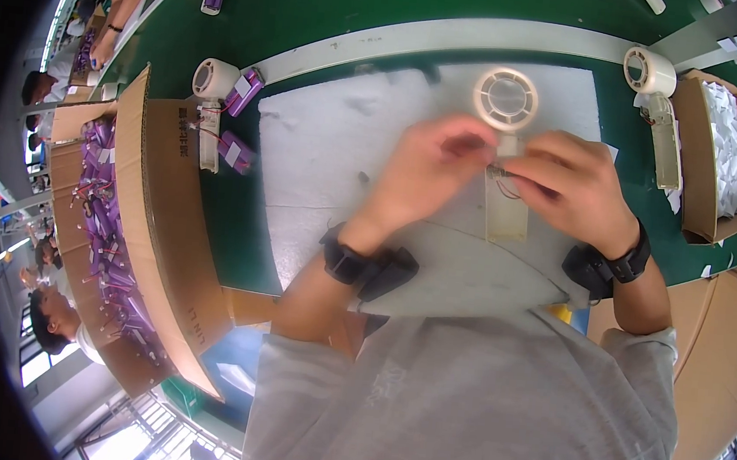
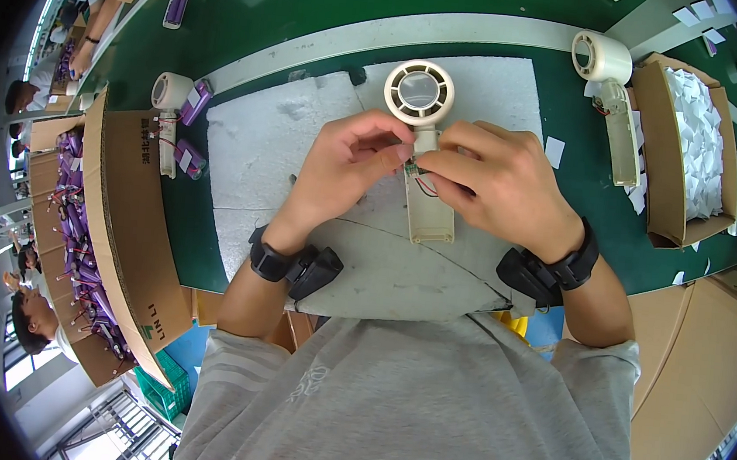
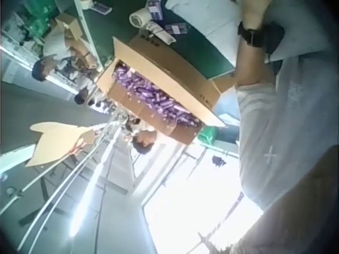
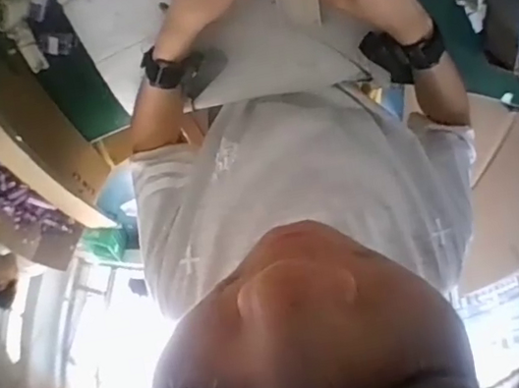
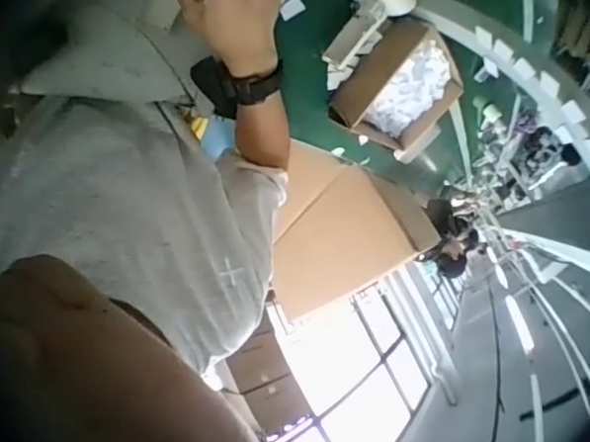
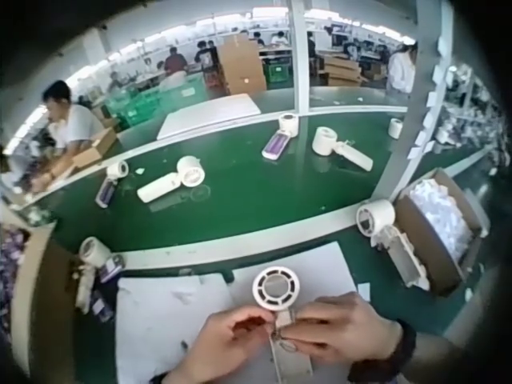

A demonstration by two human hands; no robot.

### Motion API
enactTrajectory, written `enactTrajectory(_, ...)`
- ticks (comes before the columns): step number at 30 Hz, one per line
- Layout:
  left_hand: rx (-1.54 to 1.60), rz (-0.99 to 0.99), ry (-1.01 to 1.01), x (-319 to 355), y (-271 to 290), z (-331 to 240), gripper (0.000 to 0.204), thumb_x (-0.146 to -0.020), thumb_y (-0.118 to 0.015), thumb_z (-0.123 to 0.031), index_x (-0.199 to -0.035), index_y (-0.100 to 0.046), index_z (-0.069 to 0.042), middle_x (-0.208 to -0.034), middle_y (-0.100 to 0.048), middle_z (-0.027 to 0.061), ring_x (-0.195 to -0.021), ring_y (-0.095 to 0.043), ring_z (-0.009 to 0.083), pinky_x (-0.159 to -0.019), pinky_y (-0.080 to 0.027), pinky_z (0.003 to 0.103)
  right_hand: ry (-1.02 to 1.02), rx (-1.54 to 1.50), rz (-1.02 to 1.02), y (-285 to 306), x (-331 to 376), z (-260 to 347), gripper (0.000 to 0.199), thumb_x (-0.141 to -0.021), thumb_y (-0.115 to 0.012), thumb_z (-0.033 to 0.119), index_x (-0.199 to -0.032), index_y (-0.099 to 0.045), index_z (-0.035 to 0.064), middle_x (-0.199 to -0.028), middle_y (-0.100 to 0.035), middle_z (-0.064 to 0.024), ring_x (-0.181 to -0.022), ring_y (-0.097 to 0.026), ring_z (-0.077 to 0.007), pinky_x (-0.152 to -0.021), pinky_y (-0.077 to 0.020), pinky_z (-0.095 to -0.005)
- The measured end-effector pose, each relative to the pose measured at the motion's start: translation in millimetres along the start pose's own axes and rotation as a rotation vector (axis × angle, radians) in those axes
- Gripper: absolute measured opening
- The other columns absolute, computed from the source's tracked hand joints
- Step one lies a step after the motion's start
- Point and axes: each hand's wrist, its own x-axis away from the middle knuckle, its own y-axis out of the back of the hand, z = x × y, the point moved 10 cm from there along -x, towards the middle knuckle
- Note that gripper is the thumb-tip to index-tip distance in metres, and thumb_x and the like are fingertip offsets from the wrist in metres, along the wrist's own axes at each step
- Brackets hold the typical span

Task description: The person assembles handheld fans by connecting battery pack wires to circuit boards and pressing the batteries into the fan housings. This process is repeated for multiple fans using battery packs retrieved from a cardboard box.

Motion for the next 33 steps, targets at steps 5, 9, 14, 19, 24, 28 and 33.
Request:
enactTrajectory(5,-0.027,0.015,-0.022,1.8,-0.3,0.2,0.018,-0.092,-0.062,0.002,-0.109,-0.061,-0.001,-0.105,-0.066,0.0031,-0.094,-0.062,0.0086,-0.081,-0.053,0.025,-0.034,-0.036,-0.016,-0.4,-1.7,-3.4,0.023,-0.068,-0.076,0.001,-0.09,-0.069,0.0069,-0.084,-0.062,-0.0074,-0.066,-0.061,-0.0259,-0.057,-0.0507,-0.0327)
enactTrajectory(9,-0.05,0.033,-0.007,1.8,0.2,0.1,0.021,-0.091,-0.062,0.004,-0.112,-0.061,-0.001,-0.106,-0.065,0.0028,-0.098,-0.061,0.0087,-0.084,-0.052,0.025,-0.087,-0.067,-0.004,-2.8,-0.7,-9.5,0.024,-0.069,-0.076,0.002,-0.092,-0.069,0.0063,-0.083,-0.062,-0.0077,-0.066,-0.062,-0.0259,-0.057,-0.0504,-0.0325)
enactTrajectory(14,-0.045,0.073,-0.029,3.2,2.6,-2.5,0.024,-0.091,-0.058,0.005,-0.114,-0.061,-0.001,-0.106,-0.065,0.0031,-0.096,-0.061,0.0091,-0.084,-0.052,0.026,-0.126,-0.077,-0.003,-3.7,0.2,-15.0,0.023,-0.071,-0.075,0.001,-0.092,-0.068,0.0054,-0.083,-0.062,-0.0081,-0.064,-0.061,-0.0257,-0.057,-0.05,-0.032)
enactTrajectory(19,0.033,0.11,-0.028,3.1,1.0,-4.2,0.032,-0.089,-0.051,0.01,-0.117,-0.061,-0.001,-0.107,-0.065,0.0044,-0.094,-0.061,0.0103,-0.083,-0.051,0.027,-0.137,-0.09,-0.054,-1.6,-0.2,-15.0,0.021,-0.073,-0.075,0.001,-0.092,-0.067,0.0048,-0.082,-0.063,-0.008,-0.063,-0.062,-0.0245,-0.055,-0.0495,-0.0313)
enactTrajectory(24,0.038,0.097,-0.036,4.0,1.6,-4.5,0.035,-0.088,-0.048,0.012,-0.118,-0.061,0.0,-0.108,-0.064,0.0046,-0.095,-0.06,0.0107,-0.084,-0.051,0.027,-0.129,-0.069,-0.098,0.6,-1.1,-11.9,0.02,-0.074,-0.077,0.003,-0.092,-0.067,0.0044,-0.081,-0.063,-0.0077,-0.063,-0.062,-0.0231,-0.054,-0.0492,-0.0306)
enactTrajectory(28,-0.044,0.112,-0.046,4.9,-0.6,-10.6,0.032,-0.09,-0.053,0.009,-0.119,-0.06,0.0,-0.111,-0.064,0.004,-0.096,-0.06,0.0104,-0.084,-0.052,0.027,-0.14,-0.054,-0.085,-0.5,1.3,-13.2,0.02,-0.074,-0.077,0.003,-0.091,-0.066,0.0038,-0.08,-0.063,-0.0076,-0.063,-0.062,-0.0231,-0.054,-0.0496,-0.0299)
enactTrajectory(33,-0.058,0.051,-0.012,3.9,0.1,-5.9,0.03,-0.088,-0.062,0.006,-0.118,-0.062,-0.001,-0.108,-0.066,0.0035,-0.092,-0.061,0.0102,-0.083,-0.052,0.026,-0.181,-0.039,-0.086,-0.5,1.1,-13.0,0.018,-0.074,-0.078,0.003,-0.087,-0.065,0.0026,-0.081,-0.063,-0.0076,-0.062,-0.062,-0.0214,-0.054,-0.0495,-0.0297)
